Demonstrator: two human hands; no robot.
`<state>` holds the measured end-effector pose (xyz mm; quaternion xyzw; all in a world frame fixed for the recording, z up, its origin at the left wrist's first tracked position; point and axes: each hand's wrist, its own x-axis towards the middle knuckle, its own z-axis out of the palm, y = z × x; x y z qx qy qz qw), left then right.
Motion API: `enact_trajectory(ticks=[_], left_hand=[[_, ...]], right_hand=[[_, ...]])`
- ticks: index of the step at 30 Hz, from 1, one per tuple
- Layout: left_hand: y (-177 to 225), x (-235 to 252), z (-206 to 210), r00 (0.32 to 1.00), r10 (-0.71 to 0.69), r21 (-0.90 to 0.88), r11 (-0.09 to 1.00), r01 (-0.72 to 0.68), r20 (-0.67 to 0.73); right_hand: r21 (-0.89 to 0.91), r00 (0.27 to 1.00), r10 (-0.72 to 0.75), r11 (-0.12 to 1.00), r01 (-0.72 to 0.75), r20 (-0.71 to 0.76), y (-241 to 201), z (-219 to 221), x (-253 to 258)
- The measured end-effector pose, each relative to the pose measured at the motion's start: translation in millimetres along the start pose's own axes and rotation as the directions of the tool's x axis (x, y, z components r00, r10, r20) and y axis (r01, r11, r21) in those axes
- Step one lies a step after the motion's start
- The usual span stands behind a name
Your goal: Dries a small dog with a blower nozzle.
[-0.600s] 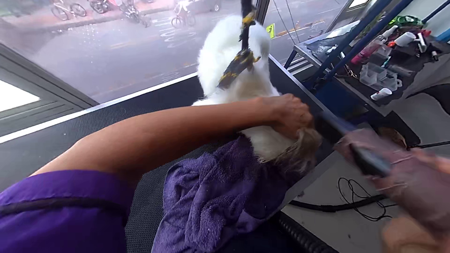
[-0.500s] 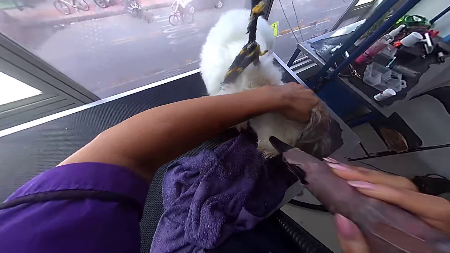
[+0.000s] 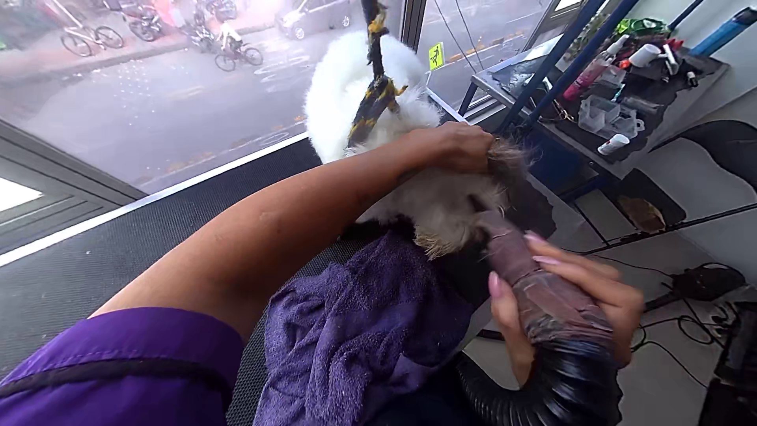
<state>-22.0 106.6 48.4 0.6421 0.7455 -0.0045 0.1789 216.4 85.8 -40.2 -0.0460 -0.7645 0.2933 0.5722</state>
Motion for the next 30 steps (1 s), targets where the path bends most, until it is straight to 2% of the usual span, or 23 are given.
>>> enact_trajectory(ticks=[5, 8, 12, 15, 16, 20, 22, 24, 25, 27, 30], left_hand=[[-5, -4, 2, 0.999, 0.029, -0.004, 1.0, -0.029, -0.037], [-3, -4, 0, 1.0, -0.019, -0.011, 1.0, 0.018, -0.021], [-3, -3, -3, 0.998, -0.057, -0.027, 0.998, 0.057, -0.011], [-13, 0, 0, 0.999, -0.02, -0.105, 0.994, 0.015, -0.048], [-17, 2, 2, 0.998, -0.006, -0.123, 0.992, -0.001, -0.06], [-25, 3, 5, 0.992, 0.02, -0.173, 0.984, -0.041, -0.121], [-24, 4, 2, 0.988, -0.015, -0.159, 0.987, -0.009, -0.151], [-20, 2, -9, 0.977, -0.122, -0.154, 0.983, 0.095, -0.176], [-19, -1, -18, 0.961, -0.18, -0.178, 0.974, 0.143, -0.211], [-29, -8, -34, 0.903, -0.245, -0.244, 0.956, 0.164, -0.353], [-47, -21, -49, 0.738, -0.378, -0.428, 0.894, 0.133, -0.559]], right_hand=[[0.068, 0.997, 0.078, 0.995, -0.077, -0.019, 3, -1, 5], [0.127, 0.994, 0.108, 0.986, -0.108, 0.005, 6, -5, 12], [0.126, 0.995, 0.083, 0.989, -0.077, -0.049, 14, -13, 22], [0.246, 0.979, 0.201, 0.949, -0.199, 0.019, 17, -24, 27], [0.271, 0.972, 0.233, 0.936, -0.224, -0.002, 20, -27, 29], [0.333, 0.986, 0.165, 0.929, -0.163, 0.023, 29, -34, 46], [0.254, 0.995, 0.091, 0.964, -0.081, -0.028, 27, -31, 49], [0.129, 0.999, 0.026, 0.991, -0.023, -0.022, 16, -21, 44], [0.117, 1.0, 0.01, 0.993, -0.014, 0.03, 8, -12, 35], [0.185, 0.989, -0.115, 0.978, 0.097, 0.09, -1, 6, 16], [0.076, 0.968, -0.25, 0.966, 0.247, 0.029, -7, 21, 19]])
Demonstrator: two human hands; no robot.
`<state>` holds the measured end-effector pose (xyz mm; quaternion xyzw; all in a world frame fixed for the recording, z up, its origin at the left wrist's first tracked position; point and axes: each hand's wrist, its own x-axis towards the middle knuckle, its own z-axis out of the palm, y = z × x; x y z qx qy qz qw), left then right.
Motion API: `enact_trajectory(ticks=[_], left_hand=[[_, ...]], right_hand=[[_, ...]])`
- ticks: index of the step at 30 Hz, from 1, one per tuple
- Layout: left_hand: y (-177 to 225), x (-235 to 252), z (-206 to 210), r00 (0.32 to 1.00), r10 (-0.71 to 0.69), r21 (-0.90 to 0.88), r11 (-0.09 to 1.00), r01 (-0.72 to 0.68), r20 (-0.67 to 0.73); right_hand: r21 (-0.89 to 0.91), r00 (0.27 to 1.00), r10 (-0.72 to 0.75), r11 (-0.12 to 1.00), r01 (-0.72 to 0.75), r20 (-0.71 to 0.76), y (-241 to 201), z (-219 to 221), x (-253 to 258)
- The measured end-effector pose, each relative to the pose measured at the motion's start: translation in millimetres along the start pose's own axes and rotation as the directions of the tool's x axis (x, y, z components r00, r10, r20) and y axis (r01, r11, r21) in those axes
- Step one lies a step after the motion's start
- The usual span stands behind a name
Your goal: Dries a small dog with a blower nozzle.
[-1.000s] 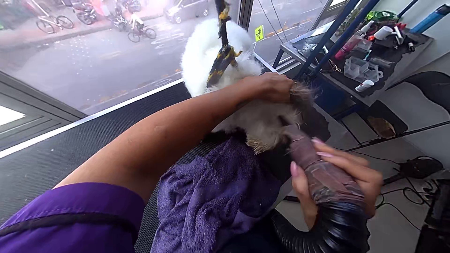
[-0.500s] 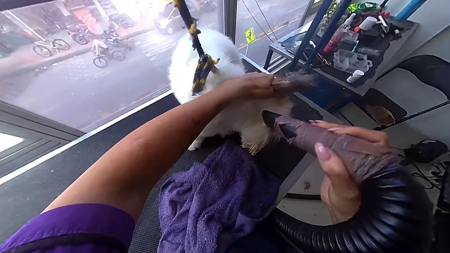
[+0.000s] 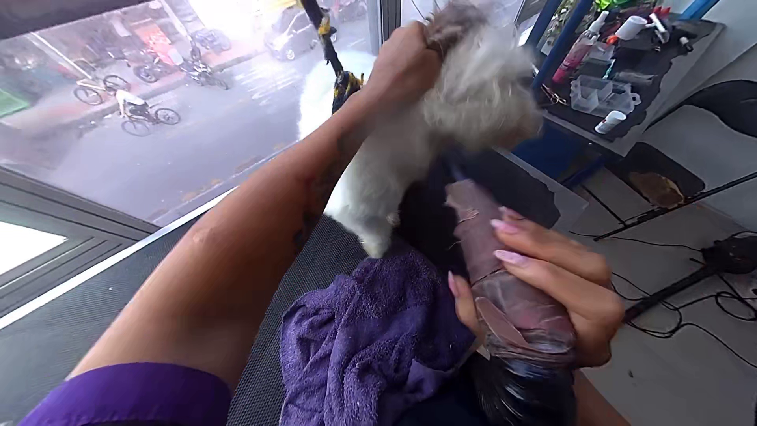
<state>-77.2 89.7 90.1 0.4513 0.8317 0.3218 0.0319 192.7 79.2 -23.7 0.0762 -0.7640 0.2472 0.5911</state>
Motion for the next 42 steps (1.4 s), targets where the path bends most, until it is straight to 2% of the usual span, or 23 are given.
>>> enact_trajectory(ticks=[3, 5, 7, 10, 12, 13, 15, 17, 19, 21, 22, 24, 27, 30, 33, 36, 39, 42], left_hand=[[-6, 1, -11, 0.969, -0.034, -0.182, 0.983, -0.011, -0.243], [-8, 4, -15, 0.951, -0.066, -0.277, 0.961, -0.021, -0.302], [-11, 4, -16, 0.943, -0.1, -0.36, 0.933, -0.022, -0.317], [-20, 0, -17, 0.94, -0.081, -0.416, 0.907, -0.069, -0.332], [-29, -2, -14, 0.934, -0.084, -0.433, 0.898, -0.08, -0.347], [-30, -3, -14, 0.93, -0.111, -0.451, 0.89, -0.064, -0.351], [-23, -6, -16, 0.922, -0.182, -0.472, 0.882, -0.001, -0.342], [-15, -12, -18, 0.921, -0.206, -0.486, 0.874, 0.021, -0.331], [-16, -13, -14, 0.917, -0.176, -0.49, 0.871, -0.025, -0.359], [-14, -13, -13, 0.916, -0.184, -0.488, 0.873, -0.014, -0.357], [-14, -10, -13, 0.914, -0.198, -0.489, 0.872, 0.001, -0.353], [-19, -6, -11, 0.908, -0.191, -0.47, 0.883, -0.008, -0.374], [-19, -10, -13, 0.902, -0.214, -0.473, 0.881, 0.012, -0.376], [-16, -12, -14, 0.892, -0.246, -0.497, 0.868, 0.027, -0.38], [-16, -12, -13, 0.883, -0.254, -0.485, 0.874, 0.035, -0.395], [-16, -12, -10, 0.88, -0.258, -0.497, 0.867, 0.03, -0.398], [-15, -12, -9, 0.877, -0.286, -0.512, 0.857, 0.054, -0.385], [-15, -12, -7, 0.886, -0.256, -0.499, 0.866, 0.032, -0.387]], right_hand=[[0.083, 0.999, -0.048, 0.995, 0.047, 0.02, 15, 5, 17], [0.048, 0.994, -0.092, 0.994, 0.095, -0.054, 32, 1, 36], [0.036, 0.99, -0.12, 0.992, 0.123, -0.073, 47, -6, 56], [0.176, 0.993, -0.12, 0.977, 0.12, -0.011, 57, -10, 78], [0.113, 0.987, -0.137, 0.983, 0.145, -0.079, 58, -10, 93], [0.09, 0.988, -0.144, 0.985, 0.149, -0.062, 59, -11, 97], [0.131, 0.991, -0.135, 0.983, 0.131, 0.024, 58, -9, 97], [0.113, 0.989, -0.144, 0.983, 0.147, -0.034, 57, -4, 99], [0.019, 0.986, -0.154, 0.988, 0.155, -0.058, 56, -2, 101], [0.057, 0.993, -0.112, 0.992, 0.109, 0.049, 54, -1, 96], [0.074, 0.993, -0.109, 0.992, 0.105, 0.055, 53, 1, 93], [0.042, 0.993, -0.117, 0.992, 0.116, 0.011, 56, 1, 91], [0.089, 0.995, -0.076, 0.994, 0.071, 0.061, 51, 3, 86], [0.034, 0.995, -0.097, 0.995, 0.098, -0.025, 51, 8, 88], [0.068, 0.996, -0.079, 0.995, 0.076, 0.039, 46, 13, 92], [0.021, 0.996, -0.086, 0.996, 0.086, -0.008, 46, 17, 95], [0.087, 0.997, -0.054, 0.995, 0.048, 0.06, 45, 21, 94], [0.041, 0.998, -0.06, 0.997, 0.061, -0.016, 50, 22, 96]])
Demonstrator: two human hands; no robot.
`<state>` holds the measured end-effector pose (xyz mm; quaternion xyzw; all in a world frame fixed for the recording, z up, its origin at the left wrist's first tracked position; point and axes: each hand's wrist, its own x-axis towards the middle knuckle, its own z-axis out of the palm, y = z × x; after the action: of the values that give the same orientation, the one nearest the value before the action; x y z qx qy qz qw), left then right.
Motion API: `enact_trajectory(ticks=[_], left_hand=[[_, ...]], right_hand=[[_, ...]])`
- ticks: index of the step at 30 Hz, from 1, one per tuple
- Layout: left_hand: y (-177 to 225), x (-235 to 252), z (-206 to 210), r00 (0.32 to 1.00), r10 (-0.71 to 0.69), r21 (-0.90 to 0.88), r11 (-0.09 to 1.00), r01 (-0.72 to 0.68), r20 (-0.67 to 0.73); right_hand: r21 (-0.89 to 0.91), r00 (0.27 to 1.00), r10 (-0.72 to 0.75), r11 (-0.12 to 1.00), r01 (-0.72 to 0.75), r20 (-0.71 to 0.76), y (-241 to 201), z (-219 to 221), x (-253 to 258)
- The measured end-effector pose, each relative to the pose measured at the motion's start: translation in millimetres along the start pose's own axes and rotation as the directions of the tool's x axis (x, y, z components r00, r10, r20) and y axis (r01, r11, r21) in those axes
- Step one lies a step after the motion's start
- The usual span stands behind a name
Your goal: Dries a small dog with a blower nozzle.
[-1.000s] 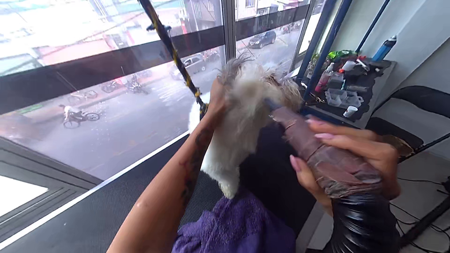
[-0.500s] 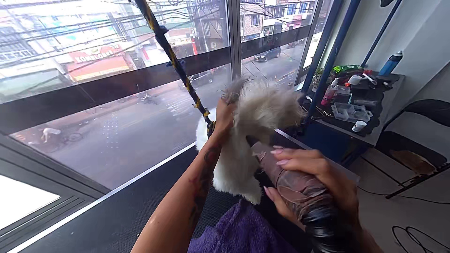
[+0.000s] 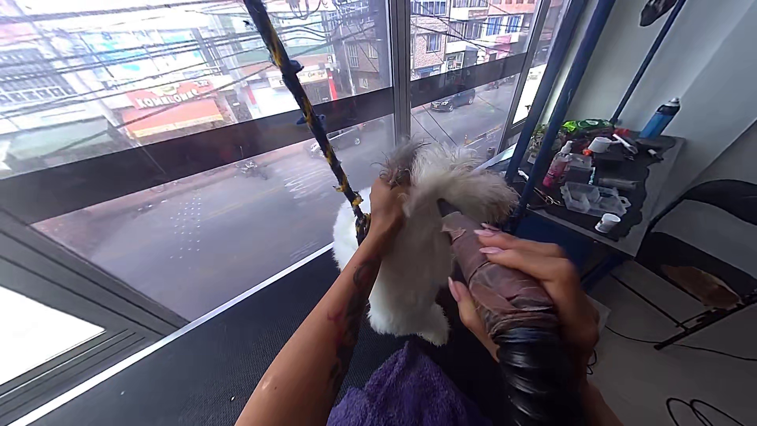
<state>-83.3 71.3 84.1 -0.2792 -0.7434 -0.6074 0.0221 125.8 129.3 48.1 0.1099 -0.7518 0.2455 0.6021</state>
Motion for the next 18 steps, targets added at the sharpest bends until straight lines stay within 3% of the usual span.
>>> enact_trajectory(ticks=[3, 5, 8, 11, 14, 18], left_hand=[[1, 1, 1, 0.999, -0.042, 0.035, 0.999, 0.042, 0.001], [2, 2, 2, 0.998, -0.055, 0.06, 0.997, 0.055, 0.008], [5, -1, 1, 0.997, -0.074, 0.066, 0.995, 0.073, 0.019], [6, -4, 2, 0.998, -0.056, 0.035, 0.998, 0.056, 0.004], [8, -6, 2, 0.998, -0.057, 0.023, 0.998, 0.057, -0.001], [2, -7, 3, 0.999, -0.038, 0.023, 0.999, 0.038, 0.012]], right_hand=[[0.062, 0.998, 0.015, 0.998, -0.019, 0.053, 2, 1, -1], [0.014, 1.0, -0.009, 1.0, 0.009, 0.005, 3, -1, 2], [0.008, 0.998, 0.003, 1.0, -0.003, 0.064, 3, -5, 4], [-0.006, 1.0, -0.011, 1.0, 0.011, 0.014, 4, -7, 5], [0.039, 0.996, 0.014, 0.999, -0.017, 0.083, 2, -9, 5], [0.109, 1.0, 0.008, 0.994, -0.009, 0.008, 8, -17, 15]])
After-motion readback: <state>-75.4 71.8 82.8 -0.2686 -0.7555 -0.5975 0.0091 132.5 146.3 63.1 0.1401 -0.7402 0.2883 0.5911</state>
